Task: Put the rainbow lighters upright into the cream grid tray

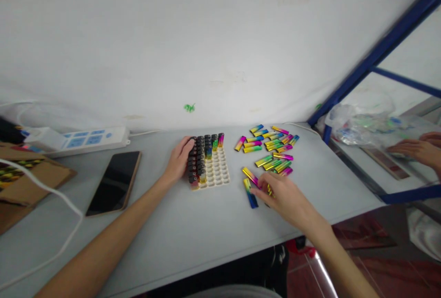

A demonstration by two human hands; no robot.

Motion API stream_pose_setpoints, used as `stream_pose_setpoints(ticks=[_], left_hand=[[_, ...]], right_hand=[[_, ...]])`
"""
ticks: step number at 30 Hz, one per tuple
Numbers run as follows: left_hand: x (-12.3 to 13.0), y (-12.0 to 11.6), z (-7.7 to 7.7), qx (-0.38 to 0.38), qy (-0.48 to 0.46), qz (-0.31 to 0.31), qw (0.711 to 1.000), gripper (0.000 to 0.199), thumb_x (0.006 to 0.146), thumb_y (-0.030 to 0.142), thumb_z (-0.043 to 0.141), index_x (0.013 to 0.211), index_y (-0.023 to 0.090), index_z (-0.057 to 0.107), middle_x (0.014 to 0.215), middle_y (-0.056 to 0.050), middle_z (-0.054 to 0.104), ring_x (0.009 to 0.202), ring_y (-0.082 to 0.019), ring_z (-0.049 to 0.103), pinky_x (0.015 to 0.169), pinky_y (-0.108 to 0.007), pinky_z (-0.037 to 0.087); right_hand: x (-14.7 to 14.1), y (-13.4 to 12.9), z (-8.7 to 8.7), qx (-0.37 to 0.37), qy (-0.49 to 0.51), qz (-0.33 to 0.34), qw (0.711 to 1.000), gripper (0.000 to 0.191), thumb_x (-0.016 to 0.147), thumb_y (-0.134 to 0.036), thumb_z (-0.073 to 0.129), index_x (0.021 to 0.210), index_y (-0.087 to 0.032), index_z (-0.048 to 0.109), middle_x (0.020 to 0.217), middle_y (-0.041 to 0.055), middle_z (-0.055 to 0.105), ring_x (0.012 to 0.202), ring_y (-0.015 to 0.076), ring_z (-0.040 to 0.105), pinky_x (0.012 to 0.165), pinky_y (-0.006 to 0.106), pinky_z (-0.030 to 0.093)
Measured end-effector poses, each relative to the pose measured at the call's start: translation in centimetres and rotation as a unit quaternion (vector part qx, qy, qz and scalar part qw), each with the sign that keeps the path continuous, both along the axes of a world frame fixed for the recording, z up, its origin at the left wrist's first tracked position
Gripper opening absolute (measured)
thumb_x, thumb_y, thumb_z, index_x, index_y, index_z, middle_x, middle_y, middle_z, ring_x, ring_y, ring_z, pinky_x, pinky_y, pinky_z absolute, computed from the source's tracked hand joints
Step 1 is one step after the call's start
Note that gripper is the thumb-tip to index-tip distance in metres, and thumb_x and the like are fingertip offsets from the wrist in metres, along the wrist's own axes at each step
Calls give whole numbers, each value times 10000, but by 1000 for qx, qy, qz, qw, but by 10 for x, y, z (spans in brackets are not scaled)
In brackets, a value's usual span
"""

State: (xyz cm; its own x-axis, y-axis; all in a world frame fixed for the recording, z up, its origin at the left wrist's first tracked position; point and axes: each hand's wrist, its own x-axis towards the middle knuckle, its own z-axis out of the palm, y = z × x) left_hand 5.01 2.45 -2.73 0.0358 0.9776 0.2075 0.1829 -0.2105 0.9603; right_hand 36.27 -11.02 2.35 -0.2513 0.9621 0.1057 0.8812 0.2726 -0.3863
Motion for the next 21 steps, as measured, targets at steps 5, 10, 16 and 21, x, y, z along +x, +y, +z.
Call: stream_pose_setpoints(ticks=[5, 10, 16, 21], left_hand=[[1, -1, 1, -8, -3, 0, 1000, 362, 968, 552, 536, 999, 211, 656, 929, -19, 667, 899, -216, 600, 803, -299, 473], [0, -1, 1, -4, 1, 1, 1000, 367, 966, 555, 534, 1016, 215, 662, 955, -24, 680, 923, -223, 603, 811, -299, 480], [1, -1, 1, 6, 5, 0, 1000, 347, 982, 529, 528, 1019, 213, 664, 978, -24, 684, 959, -227, 610, 864, -306, 478], [0, 0, 0, 4, 9, 2, 1000, 380, 972, 549, 525, 1047, 210, 679, 1026, -34, 706, 990, -236, 618, 879, -309, 483]], right_hand=[[-33, -25, -25, 62, -129, -64, 988, 173, 916, -364, 749, 983, -226, 668, 985, 146, 683, 899, 337, 699, 727, 429, 560], [-34, -17, -29, 64, -72, -34, 995, 101, 956, -242, 640, 1055, -238, 620, 1093, 153, 676, 963, 333, 682, 781, 447, 572], [-22, 16, -12, 10, 188, -65, 980, 183, 990, -403, 616, 1050, -231, 604, 716, 0, 641, 615, 199, 602, 599, 321, 461], [-36, 57, 5, 28, 383, -68, 921, 332, 896, -530, 721, 859, -220, 607, 663, -33, 534, 590, 141, 482, 581, 286, 403]])
